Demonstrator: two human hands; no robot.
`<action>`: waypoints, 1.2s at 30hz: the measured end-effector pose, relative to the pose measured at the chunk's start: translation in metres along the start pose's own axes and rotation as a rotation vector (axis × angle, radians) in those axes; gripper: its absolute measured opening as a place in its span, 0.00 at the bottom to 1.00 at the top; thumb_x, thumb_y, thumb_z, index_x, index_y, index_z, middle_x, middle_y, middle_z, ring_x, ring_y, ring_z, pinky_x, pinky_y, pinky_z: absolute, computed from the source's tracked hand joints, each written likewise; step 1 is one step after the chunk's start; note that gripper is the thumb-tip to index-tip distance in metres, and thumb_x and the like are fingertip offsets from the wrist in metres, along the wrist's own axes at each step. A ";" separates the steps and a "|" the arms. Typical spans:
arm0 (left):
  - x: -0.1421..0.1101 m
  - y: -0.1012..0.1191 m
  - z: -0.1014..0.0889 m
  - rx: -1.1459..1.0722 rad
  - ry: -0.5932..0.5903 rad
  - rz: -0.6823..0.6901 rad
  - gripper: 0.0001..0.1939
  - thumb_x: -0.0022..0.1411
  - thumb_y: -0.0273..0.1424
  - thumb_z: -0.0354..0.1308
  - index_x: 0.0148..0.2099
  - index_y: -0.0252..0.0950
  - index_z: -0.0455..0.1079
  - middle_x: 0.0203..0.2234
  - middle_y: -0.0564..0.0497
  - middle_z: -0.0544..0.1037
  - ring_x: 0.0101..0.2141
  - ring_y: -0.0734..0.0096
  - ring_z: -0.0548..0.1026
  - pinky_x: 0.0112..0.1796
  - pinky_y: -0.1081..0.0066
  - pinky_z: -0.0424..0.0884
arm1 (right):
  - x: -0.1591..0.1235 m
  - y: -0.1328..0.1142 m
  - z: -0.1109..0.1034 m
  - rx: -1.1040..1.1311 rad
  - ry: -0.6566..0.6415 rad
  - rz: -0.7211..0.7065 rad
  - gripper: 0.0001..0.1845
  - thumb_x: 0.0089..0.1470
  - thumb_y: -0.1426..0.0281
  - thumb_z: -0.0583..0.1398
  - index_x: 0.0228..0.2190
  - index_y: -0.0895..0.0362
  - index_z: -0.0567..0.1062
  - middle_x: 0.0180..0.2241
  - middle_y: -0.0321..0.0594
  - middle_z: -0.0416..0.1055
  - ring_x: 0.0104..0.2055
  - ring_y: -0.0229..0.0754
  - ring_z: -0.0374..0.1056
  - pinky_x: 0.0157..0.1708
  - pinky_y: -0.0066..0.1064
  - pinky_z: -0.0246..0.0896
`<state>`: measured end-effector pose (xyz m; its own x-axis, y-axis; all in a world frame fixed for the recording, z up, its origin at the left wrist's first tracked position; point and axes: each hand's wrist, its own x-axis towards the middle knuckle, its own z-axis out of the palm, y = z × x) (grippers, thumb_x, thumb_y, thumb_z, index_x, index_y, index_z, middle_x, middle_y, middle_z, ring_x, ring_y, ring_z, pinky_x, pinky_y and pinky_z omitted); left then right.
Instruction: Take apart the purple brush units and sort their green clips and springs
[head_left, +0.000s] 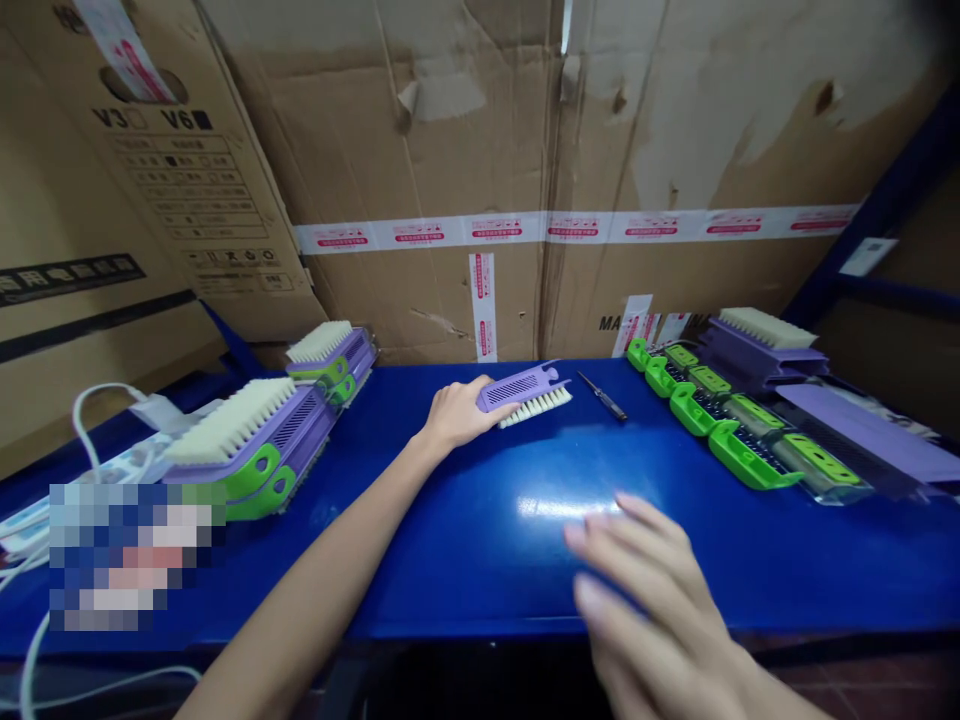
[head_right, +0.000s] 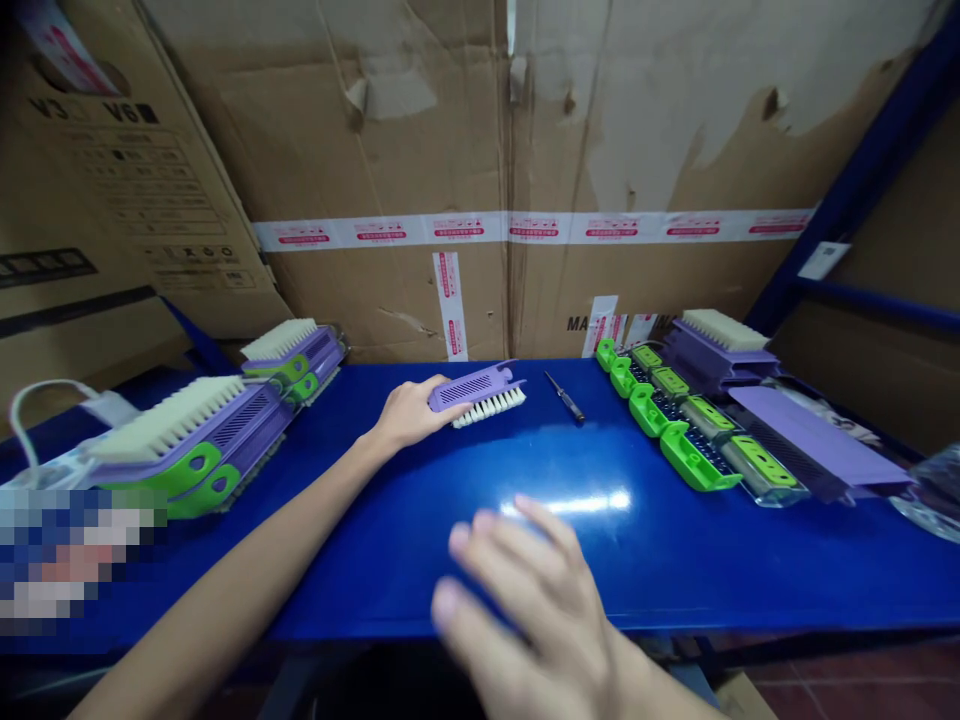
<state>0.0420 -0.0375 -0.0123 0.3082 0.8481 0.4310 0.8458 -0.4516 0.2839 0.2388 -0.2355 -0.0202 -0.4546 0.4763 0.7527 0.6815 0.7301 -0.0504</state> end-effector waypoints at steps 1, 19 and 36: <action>0.000 0.001 0.000 -0.055 -0.001 -0.066 0.25 0.54 0.56 0.56 0.41 0.40 0.73 0.29 0.48 0.80 0.33 0.55 0.78 0.33 0.63 0.72 | 0.008 0.009 0.001 0.096 0.083 0.061 0.37 0.53 0.71 0.56 0.62 0.38 0.53 0.52 0.37 0.69 0.56 0.51 0.63 0.50 0.55 0.65; -0.014 0.044 0.015 -0.998 -0.319 -0.025 0.22 0.58 0.38 0.60 0.48 0.36 0.55 0.41 0.41 0.77 0.40 0.63 0.78 0.37 0.66 0.74 | 0.114 0.110 0.067 0.355 0.025 0.897 0.53 0.43 0.53 0.62 0.63 0.61 0.48 0.57 0.56 0.62 0.58 0.60 0.61 0.55 0.52 0.58; -0.012 0.021 0.013 0.136 -0.230 0.412 0.21 0.65 0.41 0.51 0.55 0.34 0.63 0.47 0.43 0.74 0.47 0.57 0.71 0.48 0.59 0.68 | 0.046 0.204 -0.114 -0.500 -0.145 0.877 0.49 0.39 0.39 0.61 0.59 0.48 0.63 0.41 0.50 0.76 0.34 0.50 0.71 0.29 0.39 0.60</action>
<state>0.0615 -0.0539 -0.0224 0.7043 0.6527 0.2791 0.6778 -0.7352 0.0088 0.4223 -0.1203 0.0791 0.2778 0.8237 0.4943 0.9543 -0.1774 -0.2407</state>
